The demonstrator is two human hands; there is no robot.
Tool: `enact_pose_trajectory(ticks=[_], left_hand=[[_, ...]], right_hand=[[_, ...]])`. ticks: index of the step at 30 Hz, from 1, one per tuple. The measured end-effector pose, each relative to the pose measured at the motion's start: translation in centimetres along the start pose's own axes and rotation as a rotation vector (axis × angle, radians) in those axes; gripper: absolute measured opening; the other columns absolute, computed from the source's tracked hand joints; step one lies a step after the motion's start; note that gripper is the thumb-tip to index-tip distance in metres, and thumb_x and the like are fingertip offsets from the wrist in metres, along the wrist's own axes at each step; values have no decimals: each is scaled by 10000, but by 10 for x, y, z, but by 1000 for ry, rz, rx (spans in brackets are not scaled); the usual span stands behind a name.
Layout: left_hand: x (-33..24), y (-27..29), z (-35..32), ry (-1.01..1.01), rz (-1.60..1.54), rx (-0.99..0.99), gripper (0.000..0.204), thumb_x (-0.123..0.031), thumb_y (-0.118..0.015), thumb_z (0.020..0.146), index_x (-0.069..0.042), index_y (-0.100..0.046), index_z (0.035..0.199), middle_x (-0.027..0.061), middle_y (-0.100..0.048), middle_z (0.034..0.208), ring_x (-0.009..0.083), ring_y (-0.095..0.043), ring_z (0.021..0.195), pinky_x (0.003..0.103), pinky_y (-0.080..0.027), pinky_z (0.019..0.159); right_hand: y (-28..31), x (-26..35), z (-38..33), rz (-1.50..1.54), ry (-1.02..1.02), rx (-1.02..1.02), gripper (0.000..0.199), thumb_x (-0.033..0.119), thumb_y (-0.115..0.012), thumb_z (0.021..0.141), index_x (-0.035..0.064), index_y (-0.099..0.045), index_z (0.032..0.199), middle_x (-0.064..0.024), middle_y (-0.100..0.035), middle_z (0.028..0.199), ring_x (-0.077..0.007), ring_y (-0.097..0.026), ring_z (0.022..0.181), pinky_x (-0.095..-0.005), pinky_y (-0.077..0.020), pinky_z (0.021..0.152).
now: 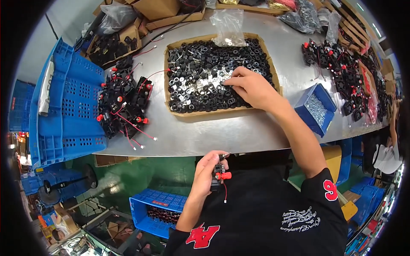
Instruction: Assembling small electronic components by picking parts from trays and attaching them to a central base unit.
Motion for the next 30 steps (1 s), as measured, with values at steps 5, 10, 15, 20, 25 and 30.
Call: enact_pose_trajectory(ticks=[5,10,15,20,25,30], left_hand=[[0,-4,5,-20,56,-30,340,-265,-431,1000,21,-561,1132,59,-585,795,57,-498,489,176,-402,413],[-8,-7,2,-30,74,-34,323,-247,-438,994,13,-570,1133,45,-581,803,47,-499,495,165,-405,418],[-5,-2,0,-12,25,-12,273,-212,-469,1002,-15,-601,1136,6,-591,814,28,-518,710,189,-448,608],[-1,-6,6,-22,71,-50,294,-221,-458,984,1,-577,1136,26,-577,796,38,-495,524,173,-407,449],[-2,-11,9,-30,86,-42,291,-220,-456,985,-3,-578,1136,22,-578,801,37,-493,523,173,-405,447],[-3,-9,4,-38,69,-67,291,-219,-457,983,-3,-578,1136,22,-579,807,37,-493,524,175,-400,441]], right_hand=[[-5,-2,14,-160,48,128,127,81,-639,829,44,-694,938,-98,-619,853,-280,-626,814,-369,-505,737],[13,-20,10,-73,-20,-148,125,119,-635,847,6,-644,901,-142,-648,856,-334,-619,814,-405,-494,743],[32,-21,-4,-74,-115,-240,129,97,-625,855,27,-646,961,-140,-636,890,-335,-616,819,-393,-496,737],[24,12,-12,32,-26,-122,224,69,-619,854,71,-653,1075,-118,-615,967,-317,-618,831,-388,-500,754],[-6,25,-5,52,-26,42,228,135,-654,838,53,-679,1049,-136,-619,933,-309,-617,860,-396,-494,799],[1,1,9,-37,-41,-53,155,136,-648,828,28,-687,932,-129,-627,852,-308,-617,804,-382,-497,729]])
Point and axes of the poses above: each hand's wrist, its own z-axis towards the middle knuckle, its own y-axis out of the back of the hand, x = y × z, the point moved 6 cm from there along z, towards the middle knuckle
